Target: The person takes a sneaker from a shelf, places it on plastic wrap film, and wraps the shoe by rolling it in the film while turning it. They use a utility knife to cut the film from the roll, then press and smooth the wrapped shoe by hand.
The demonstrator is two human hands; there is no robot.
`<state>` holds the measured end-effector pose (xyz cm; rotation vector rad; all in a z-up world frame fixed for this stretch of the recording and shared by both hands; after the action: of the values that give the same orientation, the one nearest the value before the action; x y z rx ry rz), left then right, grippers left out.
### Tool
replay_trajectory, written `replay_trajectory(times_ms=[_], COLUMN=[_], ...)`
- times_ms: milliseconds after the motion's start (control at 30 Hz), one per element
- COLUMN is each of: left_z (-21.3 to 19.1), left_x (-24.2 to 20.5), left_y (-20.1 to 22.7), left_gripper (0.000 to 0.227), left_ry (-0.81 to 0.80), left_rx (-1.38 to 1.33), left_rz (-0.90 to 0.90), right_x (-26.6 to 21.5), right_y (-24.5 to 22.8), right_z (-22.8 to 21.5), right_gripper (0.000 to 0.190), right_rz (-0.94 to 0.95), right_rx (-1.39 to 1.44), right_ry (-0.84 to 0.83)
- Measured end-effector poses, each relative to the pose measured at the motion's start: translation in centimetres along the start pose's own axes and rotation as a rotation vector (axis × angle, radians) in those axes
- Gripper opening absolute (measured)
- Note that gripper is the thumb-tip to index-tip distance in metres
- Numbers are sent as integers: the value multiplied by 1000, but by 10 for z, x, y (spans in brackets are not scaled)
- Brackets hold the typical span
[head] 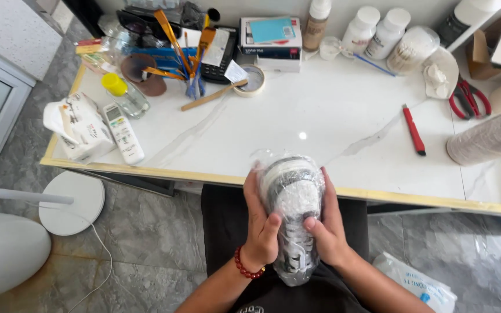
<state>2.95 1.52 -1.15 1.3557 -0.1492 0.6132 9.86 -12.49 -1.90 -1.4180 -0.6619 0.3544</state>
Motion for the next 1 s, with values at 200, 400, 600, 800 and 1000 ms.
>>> replay_trajectory(times_ms=[200, 400, 600, 800, 1000], left_z=[9, 1, -1, 6, 8], left_x=[-4, 28, 49, 54, 52], left_y=[4, -4, 13, 44, 60], left_gripper=[97, 106, 79, 61, 56], left_ry=[-139, -204, -219, -292, -374], left_rx=[-64, -235, 80, 328, 460], left_rz=[-52, -223, -117, 102, 223], right_x=[1, 32, 28, 15, 14], right_y=[-14, -41, -20, -37, -72], right_z=[-16, -30, -26, -19, -12], right_gripper=[107, 75, 64, 60, 48], right_rz=[-154, 76, 218, 52, -257], right_rx=[-182, 185, 343, 99, -334], right_ry=[-31, -49, -39, 9, 25])
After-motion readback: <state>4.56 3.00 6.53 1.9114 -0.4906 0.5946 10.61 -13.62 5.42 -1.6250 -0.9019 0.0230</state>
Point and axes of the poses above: each hand's wrist, its own x-axis towards the middle knuckle, its own z-axis out of the palm, y = z × x, the point moved 4 cm from there along x, towards the middle knuckle, and after that the axes turned 4 degrees about -y, right-handed, at the moved point
